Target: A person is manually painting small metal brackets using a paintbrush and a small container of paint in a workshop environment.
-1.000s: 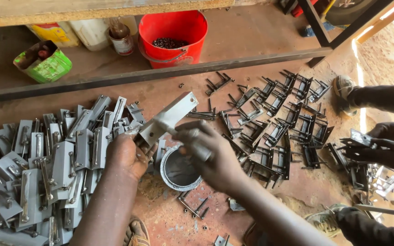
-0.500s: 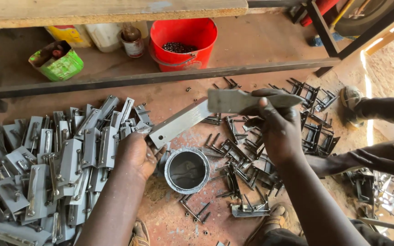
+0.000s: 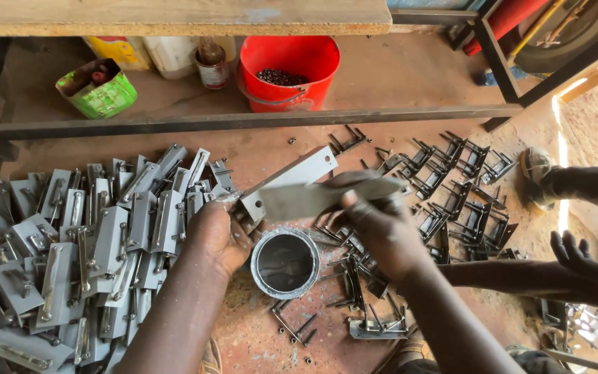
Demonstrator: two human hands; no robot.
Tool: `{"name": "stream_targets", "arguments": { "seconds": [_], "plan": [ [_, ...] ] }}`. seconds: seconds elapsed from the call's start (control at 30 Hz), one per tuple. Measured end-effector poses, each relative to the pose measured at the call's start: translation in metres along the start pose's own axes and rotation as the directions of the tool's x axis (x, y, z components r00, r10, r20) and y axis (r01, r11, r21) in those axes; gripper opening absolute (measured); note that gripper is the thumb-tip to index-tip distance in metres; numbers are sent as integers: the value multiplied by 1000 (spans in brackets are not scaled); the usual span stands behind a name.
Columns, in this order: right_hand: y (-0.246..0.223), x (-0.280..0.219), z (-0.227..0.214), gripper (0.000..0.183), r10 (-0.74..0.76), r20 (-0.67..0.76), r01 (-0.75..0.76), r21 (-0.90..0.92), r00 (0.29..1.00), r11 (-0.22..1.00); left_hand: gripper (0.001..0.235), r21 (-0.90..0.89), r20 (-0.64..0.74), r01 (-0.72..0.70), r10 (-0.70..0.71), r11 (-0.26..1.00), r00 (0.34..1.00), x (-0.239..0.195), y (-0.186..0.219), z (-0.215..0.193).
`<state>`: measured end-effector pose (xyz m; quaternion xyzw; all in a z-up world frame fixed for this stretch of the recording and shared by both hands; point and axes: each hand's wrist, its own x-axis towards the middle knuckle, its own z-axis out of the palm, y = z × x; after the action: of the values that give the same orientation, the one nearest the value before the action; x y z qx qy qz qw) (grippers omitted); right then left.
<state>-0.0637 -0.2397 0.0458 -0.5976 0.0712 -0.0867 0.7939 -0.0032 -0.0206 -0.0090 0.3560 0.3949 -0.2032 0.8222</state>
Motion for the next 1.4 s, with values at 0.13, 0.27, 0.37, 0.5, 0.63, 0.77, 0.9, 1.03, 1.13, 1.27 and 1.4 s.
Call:
{"name": "stream_targets", "arguments": {
  "seconds": [0.13, 0.27, 0.37, 0.5, 0.63, 0.77, 0.9, 1.03, 1.13, 1.27, 1.4],
  "plan": [
    [12, 11, -18, 33, 35, 119, -25, -83, 992, 996, 15, 28, -27, -14, 15, 1000, 1000, -22, 4, 13],
    [-10, 22, -53, 34, -25, -68, 15, -141, 997, 990, 16, 77, -17, -37, 38, 996, 999, -44, 14, 24],
    [-12, 27, -73, 31, -70, -95, 56, -141, 993, 988, 19, 91, -37, -94, 97, 991, 995, -31, 9, 13],
    [-11, 9, -34, 34, -17, -70, 16, -13, 997, 1000, 16, 91, -19, -40, 41, 995, 999, -28, 8, 18],
    [-4, -5, 0, 33, 115, 15, -114, -38, 993, 993, 16, 86, -19, 16, -15, 996, 1000, -17, -2, 12],
    [-8, 18, -38, 36, 93, -90, -102, -104, 992, 989, 19, 114, 23, -31, 29, 993, 999, -12, 1, 14],
    [-13, 24, -78, 33, 44, -229, -91, -202, 972, 975, 21, 305, 127, -204, 173, 930, 977, -16, 9, 5],
    [0, 25, -76, 32, 91, -292, -107, -40, 952, 993, 22, 451, 200, -330, 266, 829, 943, -21, 7, 7],
    [3, 12, -33, 35, 202, -217, -182, 108, 955, 977, 23, 499, 219, -350, 275, 793, 936, -38, 0, 16],
    [10, 6, 3, 34, 275, -135, -250, 177, 952, 952, 26, 528, 233, -365, 283, 767, 930, -48, 0, 14],
    [-3, 19, -47, 38, 207, -241, -222, -35, 948, 975, 24, 564, 319, -413, 273, 715, 908, -32, 5, 5]
  ]
}}
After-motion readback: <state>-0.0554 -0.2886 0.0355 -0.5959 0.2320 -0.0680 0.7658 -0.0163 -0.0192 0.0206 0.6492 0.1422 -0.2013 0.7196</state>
